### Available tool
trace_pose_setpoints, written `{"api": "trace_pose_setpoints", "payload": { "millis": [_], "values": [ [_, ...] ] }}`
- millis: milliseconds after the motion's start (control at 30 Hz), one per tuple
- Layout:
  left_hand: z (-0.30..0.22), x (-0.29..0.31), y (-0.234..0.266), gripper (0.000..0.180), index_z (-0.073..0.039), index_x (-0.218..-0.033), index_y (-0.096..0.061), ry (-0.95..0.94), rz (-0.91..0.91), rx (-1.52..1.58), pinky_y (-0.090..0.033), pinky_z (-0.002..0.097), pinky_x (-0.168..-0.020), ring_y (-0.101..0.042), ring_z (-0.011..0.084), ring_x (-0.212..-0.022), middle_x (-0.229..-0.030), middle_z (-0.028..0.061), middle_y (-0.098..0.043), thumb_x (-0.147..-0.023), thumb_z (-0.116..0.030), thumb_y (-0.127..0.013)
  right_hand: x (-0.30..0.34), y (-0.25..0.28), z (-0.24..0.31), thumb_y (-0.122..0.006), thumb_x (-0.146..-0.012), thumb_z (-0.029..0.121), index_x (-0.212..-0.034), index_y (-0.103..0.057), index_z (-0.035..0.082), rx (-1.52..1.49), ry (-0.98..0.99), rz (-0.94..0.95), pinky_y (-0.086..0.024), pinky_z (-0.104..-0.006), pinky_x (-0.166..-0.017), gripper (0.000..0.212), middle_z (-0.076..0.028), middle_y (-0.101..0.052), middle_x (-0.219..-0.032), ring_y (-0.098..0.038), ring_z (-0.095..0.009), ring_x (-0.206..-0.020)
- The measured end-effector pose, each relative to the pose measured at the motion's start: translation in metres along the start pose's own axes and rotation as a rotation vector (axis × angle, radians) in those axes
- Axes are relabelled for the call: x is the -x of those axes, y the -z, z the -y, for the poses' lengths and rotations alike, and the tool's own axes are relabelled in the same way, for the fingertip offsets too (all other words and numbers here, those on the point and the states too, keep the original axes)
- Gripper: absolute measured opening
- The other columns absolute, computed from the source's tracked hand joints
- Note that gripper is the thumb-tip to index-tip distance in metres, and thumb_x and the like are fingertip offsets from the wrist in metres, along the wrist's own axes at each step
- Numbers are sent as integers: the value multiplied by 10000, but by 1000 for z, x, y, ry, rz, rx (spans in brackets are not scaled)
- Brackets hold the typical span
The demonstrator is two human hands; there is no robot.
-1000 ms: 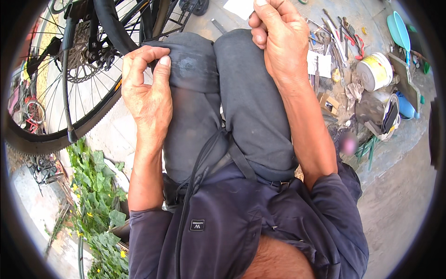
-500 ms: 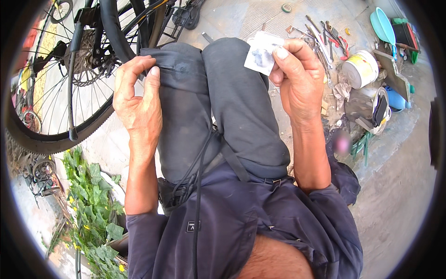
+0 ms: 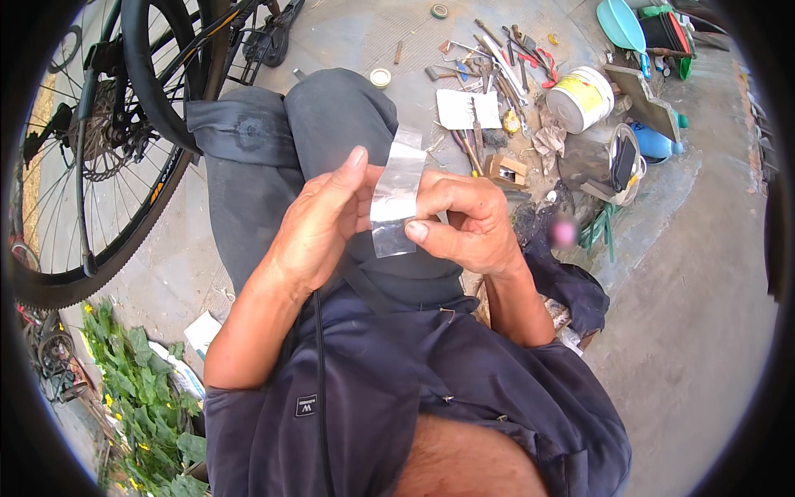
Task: The person sits on the ground and prepares a bicycle inner tube by applying glue to a puncture area with a small stick. They then peel a circular patch from a backing sheet and press it onto the glued spot on the inner tube.
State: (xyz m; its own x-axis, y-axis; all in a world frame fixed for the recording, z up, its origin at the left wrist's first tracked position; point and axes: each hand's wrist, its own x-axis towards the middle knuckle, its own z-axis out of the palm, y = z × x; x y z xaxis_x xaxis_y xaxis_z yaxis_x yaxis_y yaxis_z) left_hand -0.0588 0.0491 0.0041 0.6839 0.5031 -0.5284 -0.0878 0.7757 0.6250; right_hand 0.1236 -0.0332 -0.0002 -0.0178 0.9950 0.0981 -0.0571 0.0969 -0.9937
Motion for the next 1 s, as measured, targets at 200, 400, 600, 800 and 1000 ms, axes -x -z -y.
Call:
{"api": "trace_pose_setpoints", "payload": {
  "millis": [200,400,600,800,1000],
  "values": [
    [10,-12,5,302,36,-1148,-642,2,-14,12,-569,324,-819,-708,204,-910,-999,113,-722,-970,-208,-630,21,-1,9,-722,-800,18,-820,-669,36,102,-130,188,-387,-271,-509,60,-26,-579,-704,-516,-91,-567],
    [5,-6,4,103,-34,-1027,-642,-46,136,140,-600,365,-747,-720,251,-853,-924,128,-711,-948,-100,-635,38,-10,1,-707,-915,197,-910,-703,43,-5,-317,116,-422,-252,-531,155,-8,-611,-728,-546,-87,-615],
    [0,5,-2,84,2,-991,-664,-176,250,-254,-467,321,-942,-615,149,-1017,-1102,67,-674,-932,-14,-607,31,-12,-9,-593,-998,417,-992,-679,-2,-610,-528,-314,-468,-206,-569,428,-10,-649,-808,-570,-67,-678],
    [1,11,-3,146,6,-1030,-652,-134,255,-508,-468,292,-890,-584,117,-979,-1022,29,-642,-890,42,-636,21,-15,-7,-642,-975,182,-1162,-685,-2,-295,-391,-400,-469,-245,-636,266,-2,-664,-906,-577,-70,-759],
    [-11,18,-11,276,0,-1117,-647,-365,-138,-577,-507,216,-779,-612,79,-883,-993,41,-655,-856,-8,-736,17,-16,1,-640,-811,-60,-1155,-692,17,685,96,-381,-509,-337,-620,356,-85,-618,-833,-635,-223,-690]
  ]
}}
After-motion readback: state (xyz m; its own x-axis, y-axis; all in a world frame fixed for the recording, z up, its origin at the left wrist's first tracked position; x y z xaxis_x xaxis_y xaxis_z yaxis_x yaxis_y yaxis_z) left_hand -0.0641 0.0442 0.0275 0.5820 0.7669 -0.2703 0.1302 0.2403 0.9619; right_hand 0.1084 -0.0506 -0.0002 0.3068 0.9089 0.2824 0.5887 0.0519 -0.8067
